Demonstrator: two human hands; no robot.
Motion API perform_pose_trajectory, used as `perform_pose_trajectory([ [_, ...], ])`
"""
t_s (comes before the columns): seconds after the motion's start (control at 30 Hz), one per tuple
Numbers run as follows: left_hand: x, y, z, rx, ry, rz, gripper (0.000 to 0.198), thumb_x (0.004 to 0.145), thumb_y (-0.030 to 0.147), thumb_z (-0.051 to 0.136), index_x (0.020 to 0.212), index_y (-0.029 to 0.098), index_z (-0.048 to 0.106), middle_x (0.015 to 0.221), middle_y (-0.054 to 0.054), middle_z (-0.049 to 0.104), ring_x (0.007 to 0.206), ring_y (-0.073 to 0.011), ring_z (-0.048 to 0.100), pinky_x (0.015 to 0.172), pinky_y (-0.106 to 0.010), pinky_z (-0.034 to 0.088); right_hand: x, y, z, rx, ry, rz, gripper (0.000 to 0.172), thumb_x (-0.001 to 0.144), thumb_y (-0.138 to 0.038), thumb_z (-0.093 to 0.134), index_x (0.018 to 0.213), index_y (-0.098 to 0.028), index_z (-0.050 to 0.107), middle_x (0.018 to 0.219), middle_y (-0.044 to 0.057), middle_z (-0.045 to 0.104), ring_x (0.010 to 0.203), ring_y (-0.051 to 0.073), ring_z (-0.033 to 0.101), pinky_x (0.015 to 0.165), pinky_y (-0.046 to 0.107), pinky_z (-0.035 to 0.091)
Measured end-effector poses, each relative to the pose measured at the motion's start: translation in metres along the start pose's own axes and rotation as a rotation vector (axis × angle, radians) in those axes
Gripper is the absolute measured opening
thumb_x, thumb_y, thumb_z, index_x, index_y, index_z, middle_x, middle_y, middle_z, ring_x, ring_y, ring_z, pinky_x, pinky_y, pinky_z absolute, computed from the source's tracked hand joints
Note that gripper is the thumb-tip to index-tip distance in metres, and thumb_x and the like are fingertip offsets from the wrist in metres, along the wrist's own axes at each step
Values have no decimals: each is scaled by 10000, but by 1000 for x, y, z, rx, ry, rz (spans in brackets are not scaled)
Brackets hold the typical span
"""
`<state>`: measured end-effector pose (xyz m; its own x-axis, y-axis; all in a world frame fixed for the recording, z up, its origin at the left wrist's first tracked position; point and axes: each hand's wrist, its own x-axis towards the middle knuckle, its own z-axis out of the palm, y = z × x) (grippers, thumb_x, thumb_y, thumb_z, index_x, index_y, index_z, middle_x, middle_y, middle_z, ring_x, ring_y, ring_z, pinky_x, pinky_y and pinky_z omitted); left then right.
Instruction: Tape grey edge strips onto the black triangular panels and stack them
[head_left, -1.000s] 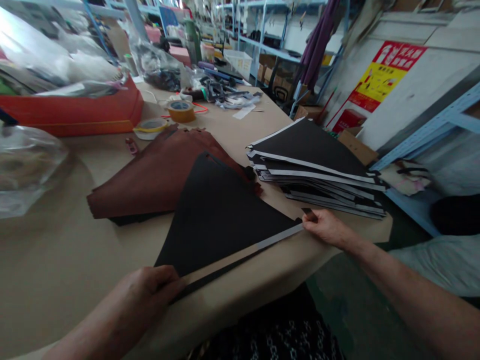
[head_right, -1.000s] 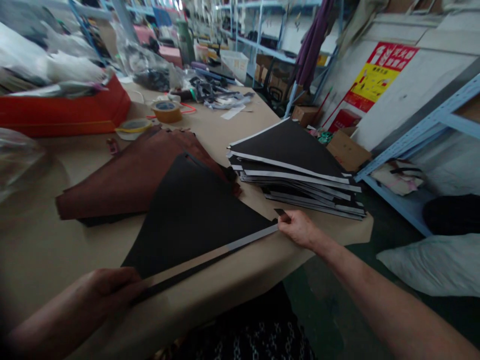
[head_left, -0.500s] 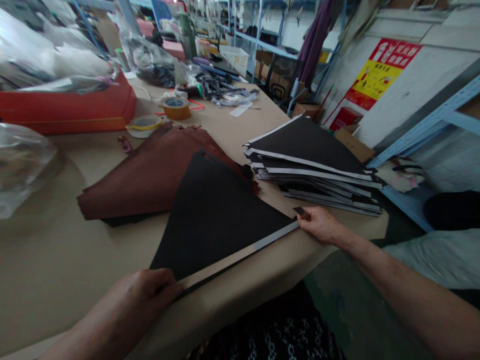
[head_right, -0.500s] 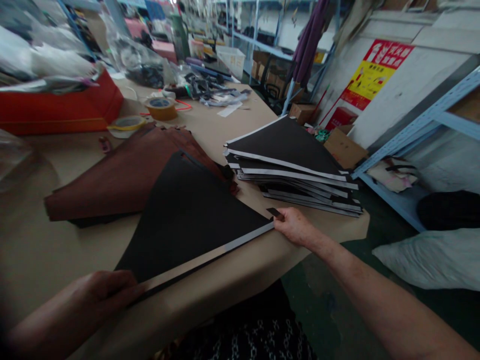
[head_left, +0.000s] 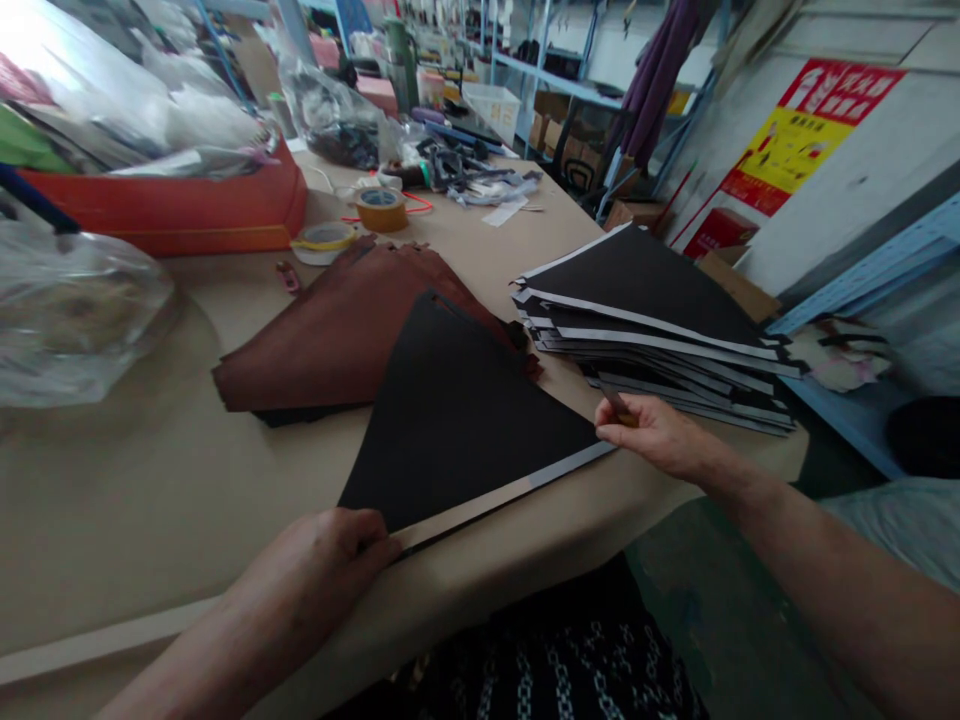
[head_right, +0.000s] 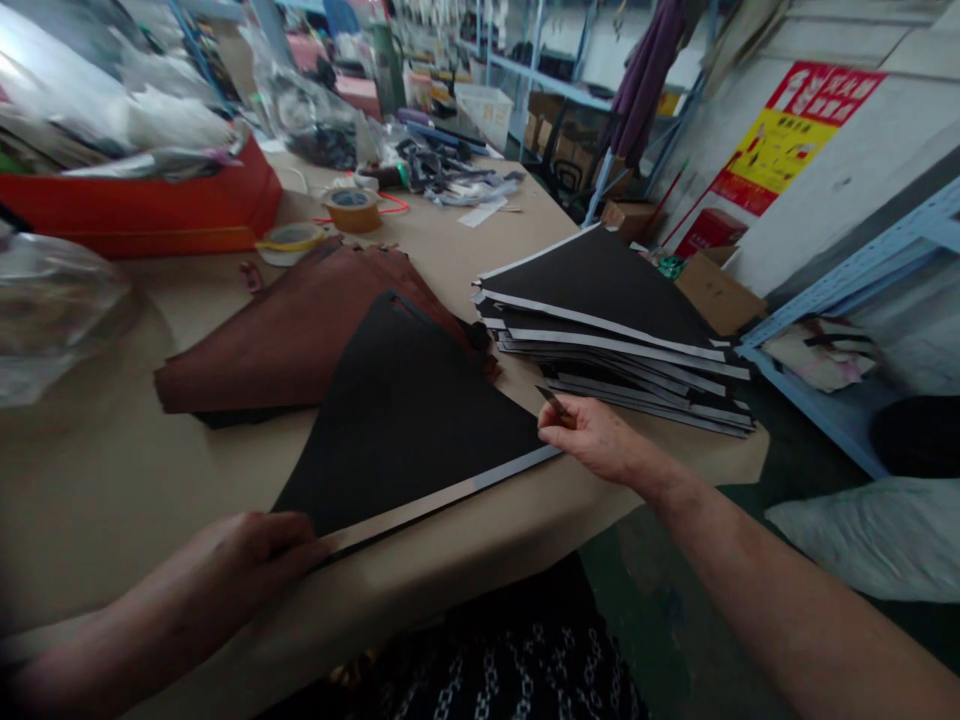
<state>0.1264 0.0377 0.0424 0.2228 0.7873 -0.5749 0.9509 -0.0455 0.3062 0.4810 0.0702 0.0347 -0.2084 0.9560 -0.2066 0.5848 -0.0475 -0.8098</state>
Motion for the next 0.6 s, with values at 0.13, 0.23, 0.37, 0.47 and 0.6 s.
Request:
perform_pose_trajectory([
  [0.13, 0, -2, 2, -5, 30, 19, 377, 816, 423, 388, 636, 180, 612, 590, -26, 587, 577, -166, 529, 542, -275, 297, 13, -8, 21, 142, -104, -6, 132, 733, -298, 582, 772, -178, 543, 632, -43, 444, 566, 91, 396, 574, 234, 344],
  [0.23, -6, -5, 2, -36, 33, 24, 348, 812, 401, 403, 646, 182, 616, 587, -13, 574, 569, -154, 515, 541, -271, 291, 18, 7, 32, 168, -66, -30, 167, 757, -331, 581, 735, -176, 523, 641, -42, 431, 591, 92, 391, 597, 237, 340],
  [0.37, -22, -27, 4, -109, 5, -2, 345, 802, 417, 417, 656, 178, 620, 588, 1, 546, 572, -139, 488, 546, -265, 293, 18, 27, 34, 131, -23, -54, 211, 757, -377, 623, 763, -177, 558, 681, -28, 477, 640, 110, 438, 638, 246, 359],
  [0.47, -39, -59, 5, -156, -25, -89, 364, 786, 448, 427, 625, 167, 594, 559, 18, 467, 550, -127, 425, 532, -259, 280, 18, 28, 33, 90, -23, -28, 245, 740, -416, 641, 764, -180, 580, 693, -16, 511, 656, 123, 463, 642, 253, 375],
  [0.6, -65, -109, 3, -238, -21, -182, 357, 770, 452, 450, 636, 152, 591, 563, 38, 401, 563, -118, 373, 536, -244, 263, 16, 20, 33, 65, -3, 20, 289, 726, -461, 640, 751, -181, 574, 664, -16, 498, 625, 123, 451, 613, 259, 364],
])
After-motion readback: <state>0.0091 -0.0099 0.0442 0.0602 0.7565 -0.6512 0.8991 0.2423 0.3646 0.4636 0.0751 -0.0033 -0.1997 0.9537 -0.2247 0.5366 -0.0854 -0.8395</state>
